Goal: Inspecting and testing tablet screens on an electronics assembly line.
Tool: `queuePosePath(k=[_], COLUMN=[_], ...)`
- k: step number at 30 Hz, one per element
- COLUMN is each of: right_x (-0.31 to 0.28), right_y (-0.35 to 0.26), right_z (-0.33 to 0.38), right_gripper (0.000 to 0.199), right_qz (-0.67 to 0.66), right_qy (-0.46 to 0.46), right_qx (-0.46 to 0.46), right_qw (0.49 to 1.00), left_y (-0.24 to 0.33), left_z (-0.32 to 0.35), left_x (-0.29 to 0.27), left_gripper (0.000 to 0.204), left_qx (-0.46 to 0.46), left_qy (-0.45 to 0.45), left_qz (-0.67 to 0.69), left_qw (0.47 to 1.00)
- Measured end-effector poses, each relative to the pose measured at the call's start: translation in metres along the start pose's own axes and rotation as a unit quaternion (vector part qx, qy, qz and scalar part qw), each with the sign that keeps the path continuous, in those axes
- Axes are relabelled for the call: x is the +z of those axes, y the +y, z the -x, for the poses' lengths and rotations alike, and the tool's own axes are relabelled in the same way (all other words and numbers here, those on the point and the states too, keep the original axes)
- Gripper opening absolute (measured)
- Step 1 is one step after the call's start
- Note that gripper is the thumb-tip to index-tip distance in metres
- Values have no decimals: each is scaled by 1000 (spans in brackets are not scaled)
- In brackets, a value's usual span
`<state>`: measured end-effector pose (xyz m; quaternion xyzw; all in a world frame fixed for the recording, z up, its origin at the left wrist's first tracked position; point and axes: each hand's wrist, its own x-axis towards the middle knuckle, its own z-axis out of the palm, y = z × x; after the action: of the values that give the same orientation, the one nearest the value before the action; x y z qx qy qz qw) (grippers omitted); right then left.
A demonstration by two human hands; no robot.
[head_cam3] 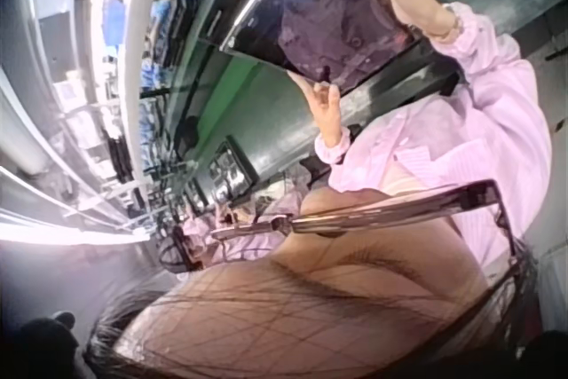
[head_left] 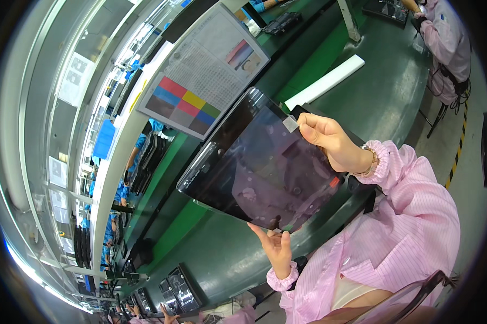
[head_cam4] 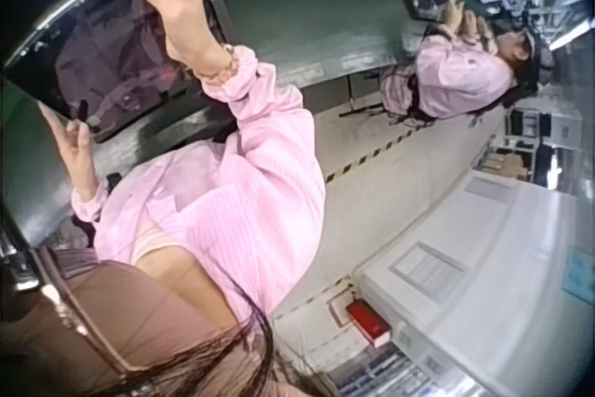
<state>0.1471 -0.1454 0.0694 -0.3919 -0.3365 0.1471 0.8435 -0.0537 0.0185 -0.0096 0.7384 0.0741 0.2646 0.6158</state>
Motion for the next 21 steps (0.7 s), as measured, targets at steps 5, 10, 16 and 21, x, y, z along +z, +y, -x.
queuePosePath(k=[5,10,16,21], right_x=[7,0,3,10], right_y=[-8,4,7,-3], right_z=[2,2,0,1], right_gripper=[21,20,21,21], right_qz=[-14,-26,-31,-33], right_qy=[-9,-9,0,-8], right_qx=[12,13,22,27], right_qw=[1000,1000,999,999], left_y=[-3,-9,3,12], left_z=[2,4,3,1], left_x=[-1,-3,-9,-5], left_gripper=[98,99,96,96], left_qx=[-11,-27,-54,-51], left_qy=[-9,-31,-74,-66], left_qz=[37,70,137,133], left_qw=[999,997,986,988])
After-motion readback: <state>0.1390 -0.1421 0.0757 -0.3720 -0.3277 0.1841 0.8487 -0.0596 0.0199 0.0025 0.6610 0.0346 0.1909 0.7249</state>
